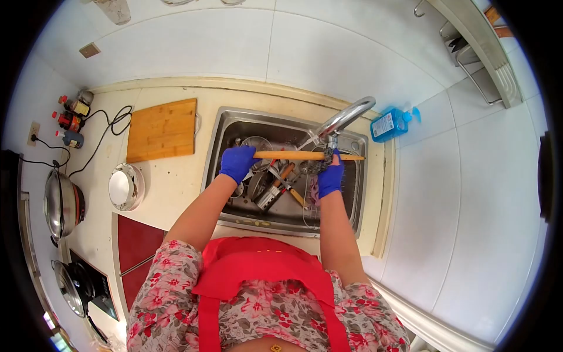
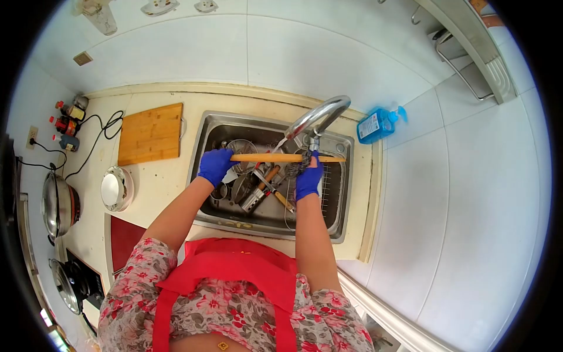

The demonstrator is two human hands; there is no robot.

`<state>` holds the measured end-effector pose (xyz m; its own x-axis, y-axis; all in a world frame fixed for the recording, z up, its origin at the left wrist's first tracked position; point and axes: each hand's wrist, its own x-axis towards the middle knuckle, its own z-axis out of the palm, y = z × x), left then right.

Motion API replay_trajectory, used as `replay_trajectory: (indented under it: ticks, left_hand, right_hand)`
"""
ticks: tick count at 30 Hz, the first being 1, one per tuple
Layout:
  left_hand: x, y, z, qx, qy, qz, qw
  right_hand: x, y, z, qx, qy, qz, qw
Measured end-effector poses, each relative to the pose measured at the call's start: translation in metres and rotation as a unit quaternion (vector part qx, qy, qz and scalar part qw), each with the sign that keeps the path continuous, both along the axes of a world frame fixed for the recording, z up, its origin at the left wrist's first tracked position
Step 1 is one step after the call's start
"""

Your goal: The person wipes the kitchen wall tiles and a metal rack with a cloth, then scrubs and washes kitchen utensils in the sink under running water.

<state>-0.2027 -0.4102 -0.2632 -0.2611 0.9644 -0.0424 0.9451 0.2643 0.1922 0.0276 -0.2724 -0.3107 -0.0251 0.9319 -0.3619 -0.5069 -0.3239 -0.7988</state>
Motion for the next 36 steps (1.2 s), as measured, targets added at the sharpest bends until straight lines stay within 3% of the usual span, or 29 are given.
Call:
replay_trajectory:
  ticks: [3, 8, 10, 14, 17, 20, 21, 23, 25, 30, 32, 36]
  left_hand:
    - [0.009, 0.01, -0.009, 0.04, 0.015, -0.019, 0.999]
    - [0.034, 0.02, 0.001, 0.053, -0.028, -0.061, 0.996]
    - [0.042, 0.026, 0.001, 0.043, -0.05, -0.083, 0.994]
    - [0.036, 0.019, -0.004, 0.053, -0.111, -0.04, 0.992]
    - [0.01, -0.001, -0.009, 0.029, -0.091, -0.015, 0.995]
    - [-0.005, -0.018, -0.012, 0.081, 0.038, 0.005, 0.996]
    - [-0.005, -0.02, -0.014, 0.079, 0.038, 0.008, 0.996]
    - [-0.006, -0.018, -0.017, 0.099, 0.036, 0.023, 0.994]
    - [-0.003, -0.016, -0.01, 0.087, 0.037, 0.022, 0.995]
    - [0.006, -0.009, -0.004, 0.096, 0.042, 0.014, 0.994]
    - [0.014, 0.0, -0.012, 0.14, 0.051, -0.026, 0.989]
    - [0.03, 0.02, -0.017, 0.188, 0.031, -0.039, 0.981]
  right_hand:
    - [-0.014, -0.022, -0.011, -0.004, -0.022, 0.033, 0.999]
    - [-0.028, -0.04, 0.011, 0.05, 0.042, 0.111, 0.992]
    - [-0.048, -0.054, 0.019, 0.119, -0.004, 0.147, 0.982]
    - [-0.054, -0.05, 0.03, 0.071, 0.021, 0.254, 0.964]
    - [-0.042, -0.028, 0.004, 0.062, 0.026, 0.245, 0.967]
    - [-0.041, -0.036, -0.013, 0.131, -0.08, 0.263, 0.953]
    - [-0.041, -0.043, -0.018, 0.156, -0.133, 0.293, 0.934]
    - [-0.047, -0.05, -0.038, 0.098, -0.1, 0.323, 0.936]
    - [-0.05, -0.053, -0.048, 0.143, -0.183, 0.384, 0.894]
    - [-0.047, -0.04, -0.019, 0.167, -0.091, 0.388, 0.902]
    - [-0.052, -0.046, 0.026, -0.007, 0.075, 0.268, 0.96]
    - [-0.037, -0.038, 0.027, 0.014, 0.041, 0.26, 0.965]
